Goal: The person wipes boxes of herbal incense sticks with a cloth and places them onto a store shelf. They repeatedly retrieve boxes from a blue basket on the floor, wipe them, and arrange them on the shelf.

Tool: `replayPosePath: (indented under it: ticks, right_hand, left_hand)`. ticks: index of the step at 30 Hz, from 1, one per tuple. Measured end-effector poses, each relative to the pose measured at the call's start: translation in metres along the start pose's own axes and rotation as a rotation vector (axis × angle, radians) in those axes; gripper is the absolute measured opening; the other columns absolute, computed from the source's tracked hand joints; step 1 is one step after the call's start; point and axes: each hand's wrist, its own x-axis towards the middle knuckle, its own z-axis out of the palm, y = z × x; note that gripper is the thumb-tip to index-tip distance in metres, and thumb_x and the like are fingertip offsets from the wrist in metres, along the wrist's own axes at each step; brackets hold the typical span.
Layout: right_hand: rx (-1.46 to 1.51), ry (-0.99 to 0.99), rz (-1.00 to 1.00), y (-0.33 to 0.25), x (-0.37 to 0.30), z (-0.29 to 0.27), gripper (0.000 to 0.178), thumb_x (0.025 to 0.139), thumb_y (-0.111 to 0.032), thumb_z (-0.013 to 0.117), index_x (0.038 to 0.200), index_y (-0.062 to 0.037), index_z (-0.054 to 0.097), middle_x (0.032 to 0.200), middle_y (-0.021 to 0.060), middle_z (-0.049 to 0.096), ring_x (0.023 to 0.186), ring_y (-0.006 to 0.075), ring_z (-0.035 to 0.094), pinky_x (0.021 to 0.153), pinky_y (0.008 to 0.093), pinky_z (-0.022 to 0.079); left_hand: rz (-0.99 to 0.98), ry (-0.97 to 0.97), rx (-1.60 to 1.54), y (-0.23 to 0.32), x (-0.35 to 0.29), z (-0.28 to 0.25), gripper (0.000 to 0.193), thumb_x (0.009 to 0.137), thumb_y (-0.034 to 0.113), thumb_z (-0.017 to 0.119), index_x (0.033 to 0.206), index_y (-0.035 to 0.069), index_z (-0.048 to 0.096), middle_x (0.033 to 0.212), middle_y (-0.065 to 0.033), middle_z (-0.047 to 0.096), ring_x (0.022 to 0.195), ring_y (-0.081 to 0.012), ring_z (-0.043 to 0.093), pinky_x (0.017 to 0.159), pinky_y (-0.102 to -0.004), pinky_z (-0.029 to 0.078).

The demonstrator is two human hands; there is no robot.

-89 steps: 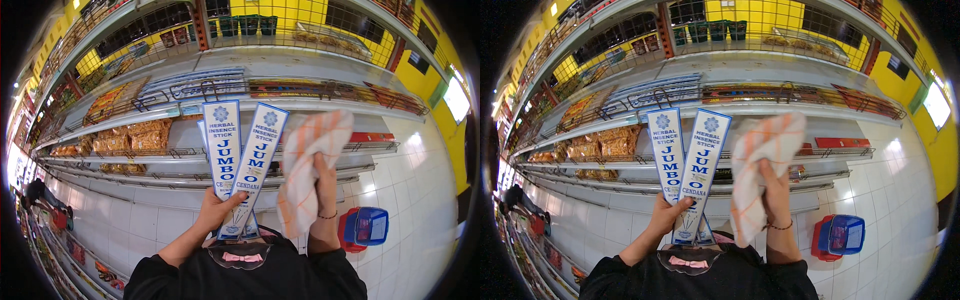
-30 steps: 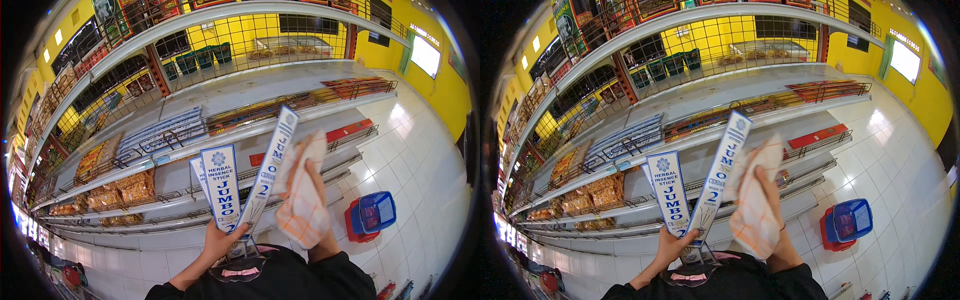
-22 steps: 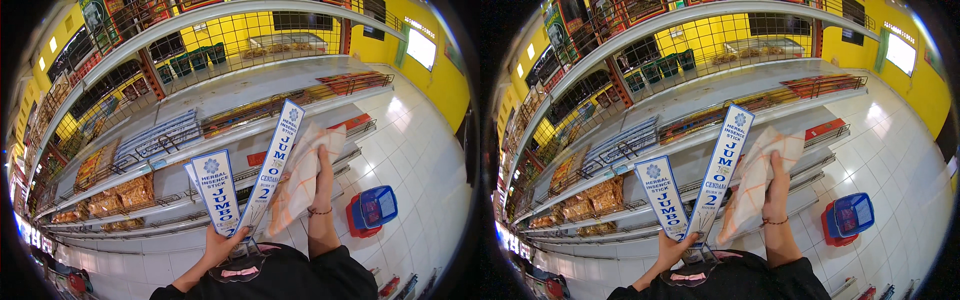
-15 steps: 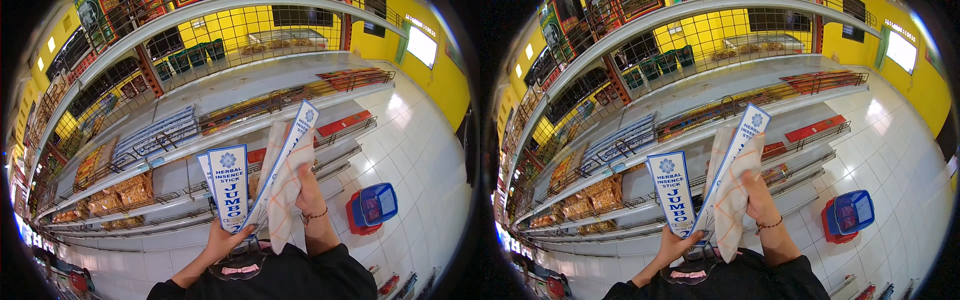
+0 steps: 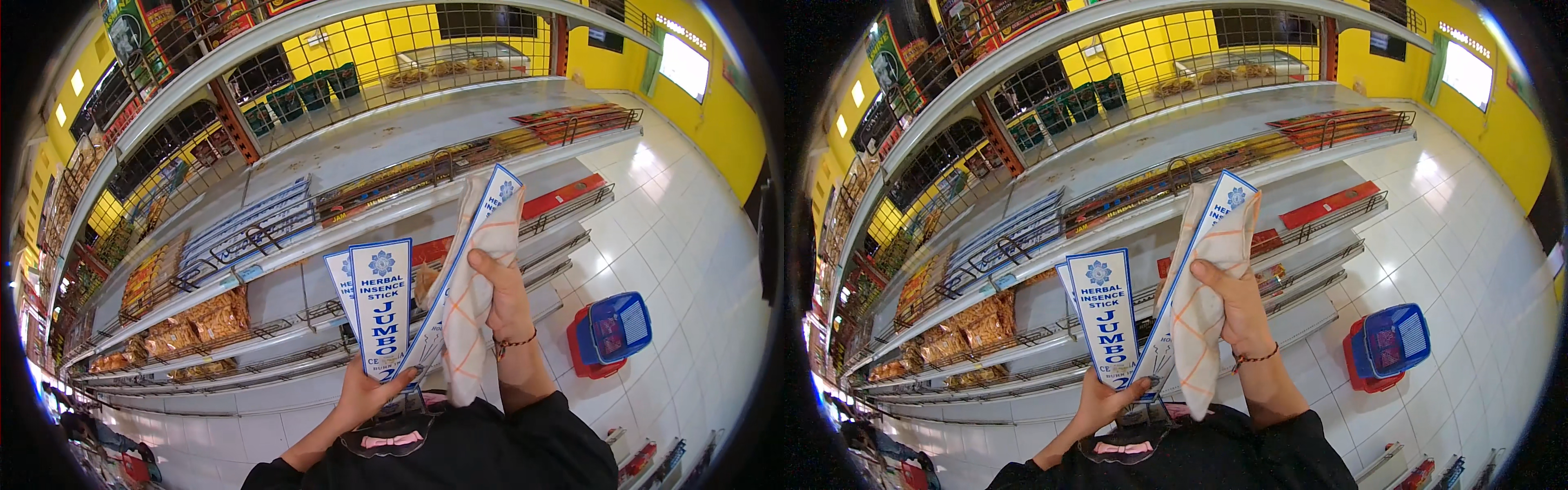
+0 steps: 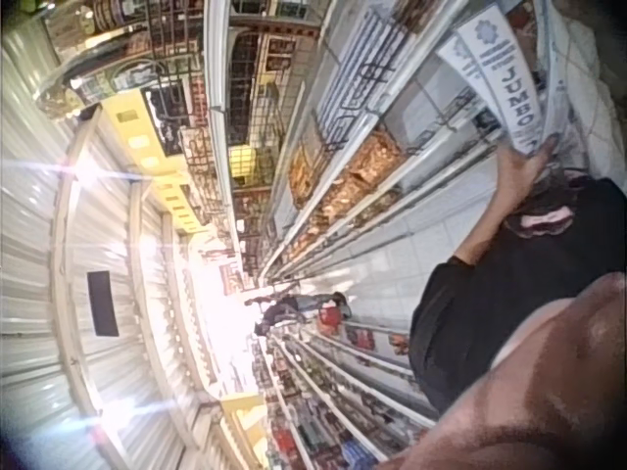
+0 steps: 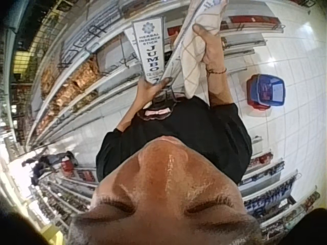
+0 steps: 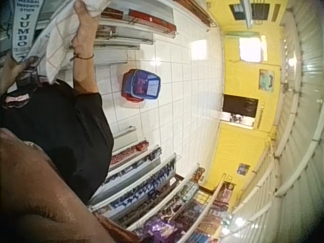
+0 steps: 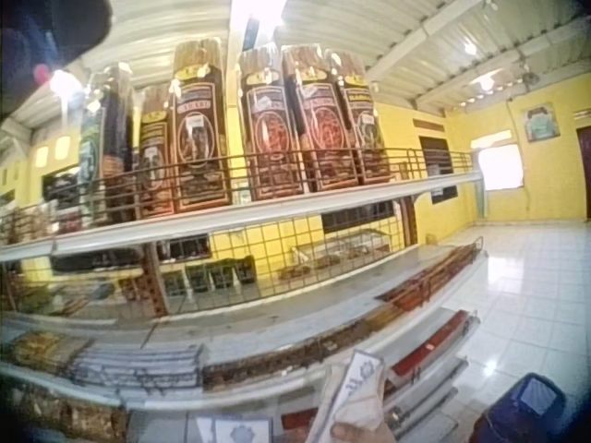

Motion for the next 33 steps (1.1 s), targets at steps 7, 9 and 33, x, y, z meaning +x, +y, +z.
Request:
replayPosePath:
  ticks: [7, 9, 33]
  right_hand:
    - [0.168, 0.141, -0.090, 0.002, -0.003, -0.012, 0.034, 0.082, -0.018, 0.057, 0.110, -0.0027, 0.046, 0.095, 0.0088, 0.058, 0.080, 0.0177, 0.059, 0.068, 0.0310, 0.051]
    - [0.161, 0.111, -0.059, 0.001, -0.006, -0.014, 0.034, 0.083, -0.023, 0.055, 0.109, -0.0027, 0.047, 0.096, 0.0082, 0.058, 0.080, 0.0172, 0.059, 0.069, 0.0314, 0.051]
    - [-0.130, 0.008, 0.132, 0.044, -0.041, 0.003, 0.033, 0.074, -0.009, 0.065, 0.103, -0.0018, 0.053, 0.091, 0.0054, 0.060, 0.081, 0.0143, 0.058, 0.071, 0.0272, 0.048]
  left_hand:
    - [0.030, -0.015, 0.052, 0.001, 0.003, -0.001, 0.035, 0.072, 0.006, 0.067, 0.101, -0.005, 0.052, 0.093, -0.0105, 0.062, 0.083, -0.0129, 0.058, 0.074, -0.0257, 0.046]
    - [0.022, -0.018, 0.058, 0.003, 0.005, 0.001, 0.034, 0.072, 0.006, 0.067, 0.101, -0.005, 0.052, 0.093, -0.0102, 0.062, 0.082, -0.0127, 0.058, 0.074, -0.0258, 0.046]
    - [0.115, 0.068, -0.061, -0.014, 0.005, -0.002, 0.027, 0.073, 0.002, 0.065, 0.098, -0.003, 0.055, 0.091, -0.0083, 0.062, 0.081, -0.0117, 0.058, 0.073, -0.0255, 0.046]
